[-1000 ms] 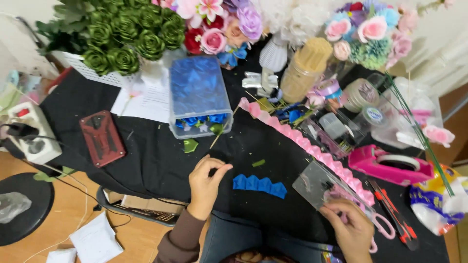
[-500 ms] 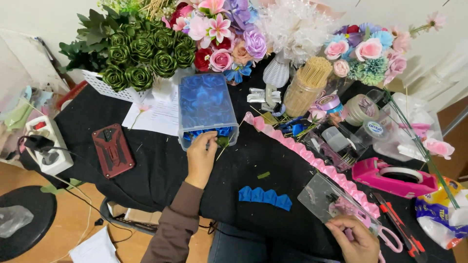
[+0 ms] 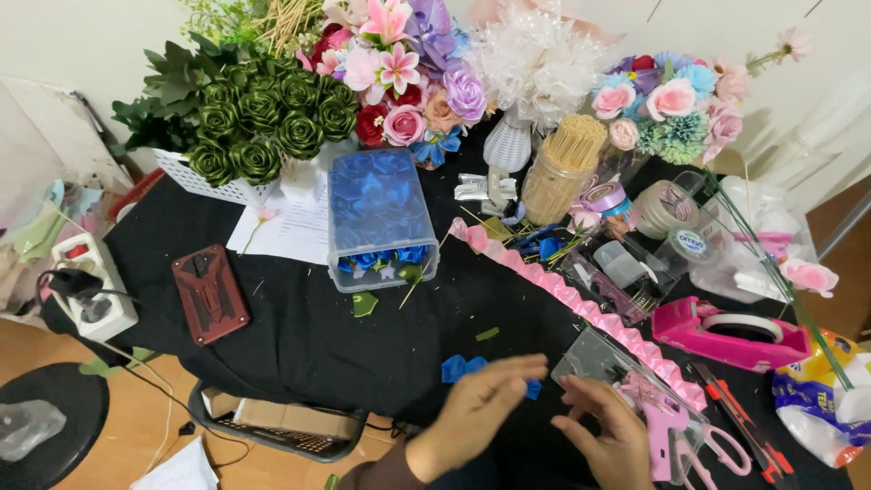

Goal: The person assembles small blue fabric pieces into a ruffled strip using a hot glue gun. They repeatedly pick up pieces, apply glue, and press them together on a black table covered with craft supplies.

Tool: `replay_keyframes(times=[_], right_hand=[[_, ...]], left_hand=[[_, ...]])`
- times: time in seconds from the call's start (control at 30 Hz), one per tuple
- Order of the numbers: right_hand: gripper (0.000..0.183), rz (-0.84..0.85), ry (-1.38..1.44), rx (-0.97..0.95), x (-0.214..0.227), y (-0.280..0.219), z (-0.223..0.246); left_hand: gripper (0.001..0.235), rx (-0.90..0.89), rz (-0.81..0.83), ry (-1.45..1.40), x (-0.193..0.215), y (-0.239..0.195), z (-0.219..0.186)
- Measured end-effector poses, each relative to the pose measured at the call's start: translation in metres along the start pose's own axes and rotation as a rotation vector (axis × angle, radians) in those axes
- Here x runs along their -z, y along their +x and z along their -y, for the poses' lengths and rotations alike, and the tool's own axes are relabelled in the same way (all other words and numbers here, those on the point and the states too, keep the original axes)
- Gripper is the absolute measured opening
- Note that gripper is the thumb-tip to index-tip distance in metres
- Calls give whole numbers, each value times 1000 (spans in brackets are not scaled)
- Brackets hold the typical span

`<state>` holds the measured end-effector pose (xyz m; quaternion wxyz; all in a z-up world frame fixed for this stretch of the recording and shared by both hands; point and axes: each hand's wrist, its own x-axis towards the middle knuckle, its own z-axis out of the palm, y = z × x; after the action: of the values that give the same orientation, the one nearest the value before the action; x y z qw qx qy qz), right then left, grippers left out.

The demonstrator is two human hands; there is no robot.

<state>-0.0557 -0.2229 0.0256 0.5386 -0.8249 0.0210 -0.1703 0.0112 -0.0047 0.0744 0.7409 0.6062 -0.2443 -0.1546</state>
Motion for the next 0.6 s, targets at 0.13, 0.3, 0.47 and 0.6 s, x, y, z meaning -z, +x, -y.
replay_keyframes(times=[0.13,0.3,0.47,0.6], right_hand=[[35,-128,240,45,-12,-2,-20],[16,-180,-36,309,-8,7,21],[16,-158,-324,447,0,8,27],[9,-178,-412,469,1,10,22]], left_hand=[[54,229,209,-397,-23,-16,1],[73,296,267,-507,-24,-18,7],[81,313,347,-519,-30,-18,14],[82,274,388,-476,-37,-22,10]])
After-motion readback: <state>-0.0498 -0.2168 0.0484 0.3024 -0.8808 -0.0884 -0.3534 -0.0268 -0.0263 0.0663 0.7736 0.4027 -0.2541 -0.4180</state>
